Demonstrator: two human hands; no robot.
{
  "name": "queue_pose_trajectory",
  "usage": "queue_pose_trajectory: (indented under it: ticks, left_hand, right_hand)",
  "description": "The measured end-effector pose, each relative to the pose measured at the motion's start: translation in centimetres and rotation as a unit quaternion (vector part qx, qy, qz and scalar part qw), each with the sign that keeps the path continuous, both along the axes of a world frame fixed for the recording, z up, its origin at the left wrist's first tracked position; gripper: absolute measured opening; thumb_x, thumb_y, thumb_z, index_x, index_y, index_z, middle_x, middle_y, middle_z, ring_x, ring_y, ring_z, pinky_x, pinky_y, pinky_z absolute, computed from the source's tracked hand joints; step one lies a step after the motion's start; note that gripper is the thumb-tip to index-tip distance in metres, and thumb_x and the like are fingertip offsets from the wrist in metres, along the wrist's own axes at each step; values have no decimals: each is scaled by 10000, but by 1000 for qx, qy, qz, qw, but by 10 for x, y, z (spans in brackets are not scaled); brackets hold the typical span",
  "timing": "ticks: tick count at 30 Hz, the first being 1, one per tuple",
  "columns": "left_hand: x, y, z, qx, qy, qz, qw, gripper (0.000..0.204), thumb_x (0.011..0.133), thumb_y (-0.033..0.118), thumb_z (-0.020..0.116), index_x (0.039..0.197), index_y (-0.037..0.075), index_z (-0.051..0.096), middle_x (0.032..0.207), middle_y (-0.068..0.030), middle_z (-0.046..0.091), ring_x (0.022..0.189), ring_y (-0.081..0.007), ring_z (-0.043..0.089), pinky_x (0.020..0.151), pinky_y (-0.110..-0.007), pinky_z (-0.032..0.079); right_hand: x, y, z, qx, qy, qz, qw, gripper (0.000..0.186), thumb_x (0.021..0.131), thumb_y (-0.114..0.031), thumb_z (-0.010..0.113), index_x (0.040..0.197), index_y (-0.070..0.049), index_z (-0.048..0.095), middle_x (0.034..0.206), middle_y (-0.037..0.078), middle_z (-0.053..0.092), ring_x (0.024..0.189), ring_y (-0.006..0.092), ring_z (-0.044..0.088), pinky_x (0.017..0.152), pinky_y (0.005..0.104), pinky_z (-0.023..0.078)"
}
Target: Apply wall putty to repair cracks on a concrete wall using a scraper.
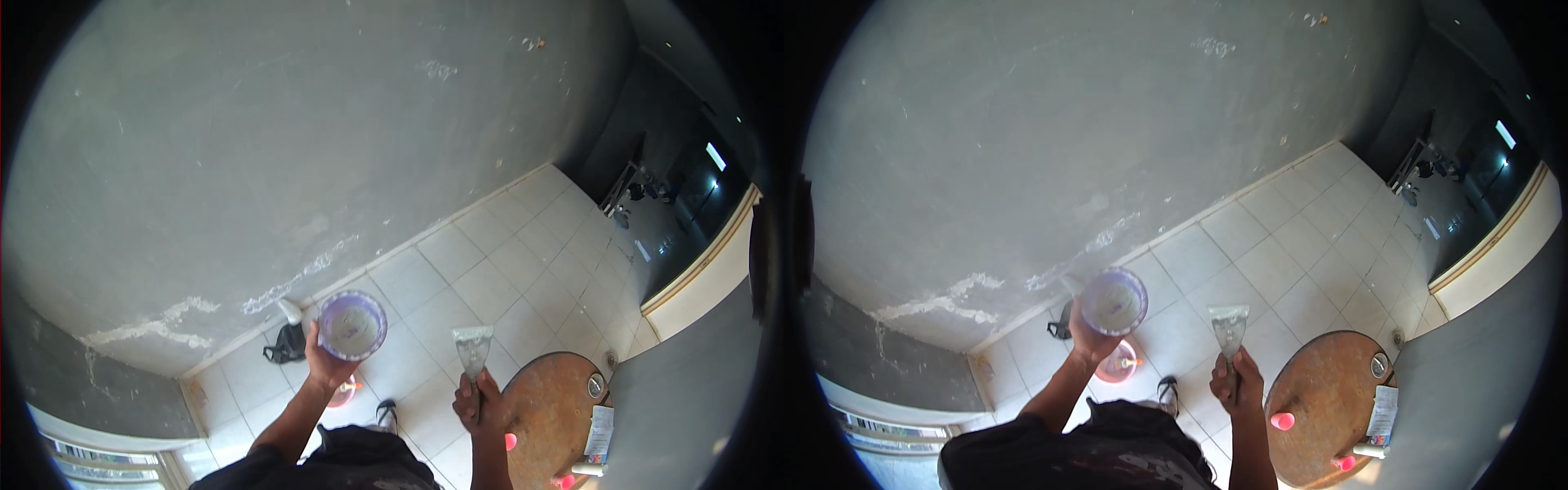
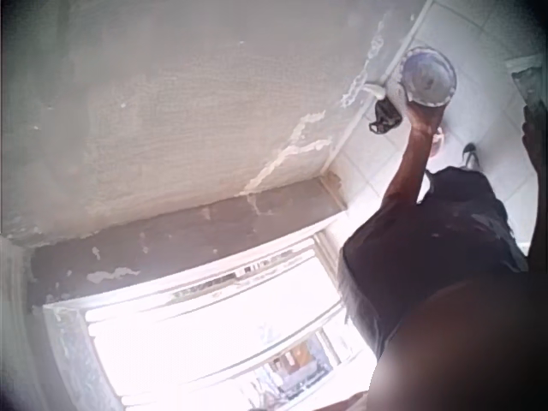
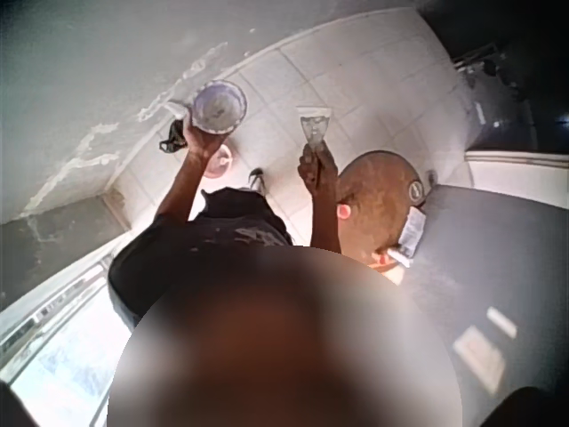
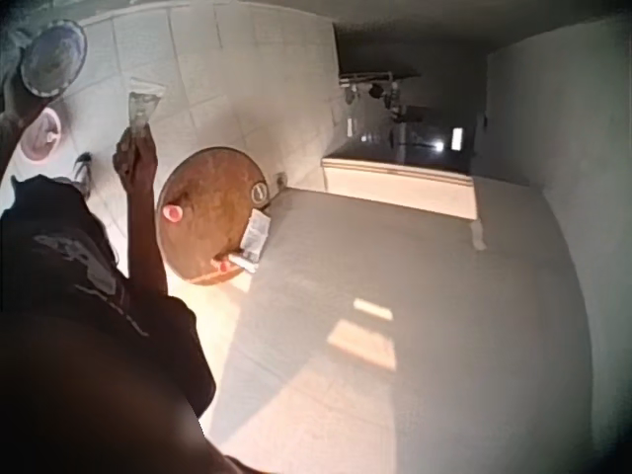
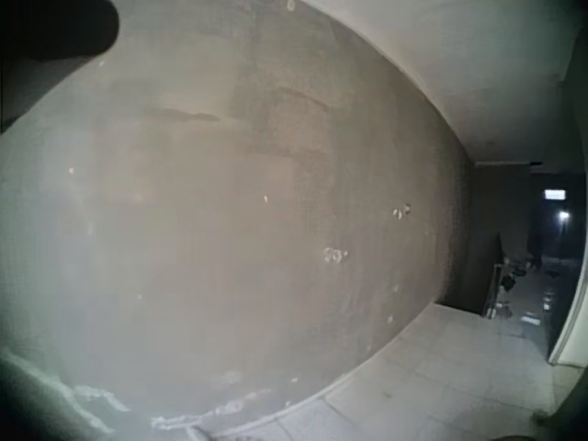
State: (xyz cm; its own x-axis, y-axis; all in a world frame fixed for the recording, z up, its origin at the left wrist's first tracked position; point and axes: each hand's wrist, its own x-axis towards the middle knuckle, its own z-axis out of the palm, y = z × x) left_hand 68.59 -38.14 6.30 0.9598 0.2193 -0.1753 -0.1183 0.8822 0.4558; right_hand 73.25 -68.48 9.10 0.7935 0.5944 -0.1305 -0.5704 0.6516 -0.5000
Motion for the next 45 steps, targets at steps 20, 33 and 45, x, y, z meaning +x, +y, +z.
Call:
queue_pose_trajectory:
  ticks: [20,33,45]
  left_hand:
    - [159,-101,-6,51,-10,162,985,800,917,631,550,1460,58,419,1427,-139,519,1326,-304,482,1116,-475,361]
    - [233,-121,-13,119,9,273,955,881,908,521,602,1558,69,217,1505,-162,370,1389,-309,393,1138,-460,352]
    - [282,-34,-22,0,-24,228,973,814,923,632,513,1495,71,370,1465,-137,477,1353,-305,450,1126,-473,348]
  right_hand:
    - [242,58,65,-422,-707,148,549,307,947,-46,548,1227,53,623,827,220,681,731,328,694,635,370,531]
    - [312,65,46,-317,-300,483,759,310,1062,-195,416,924,40,564,627,65,548,435,158,567,411,302,474]
    - [368,130,-3,9,204,460,864,244,1086,-256,362,1075,-55,500,850,124,546,481,155,530,378,311,481]
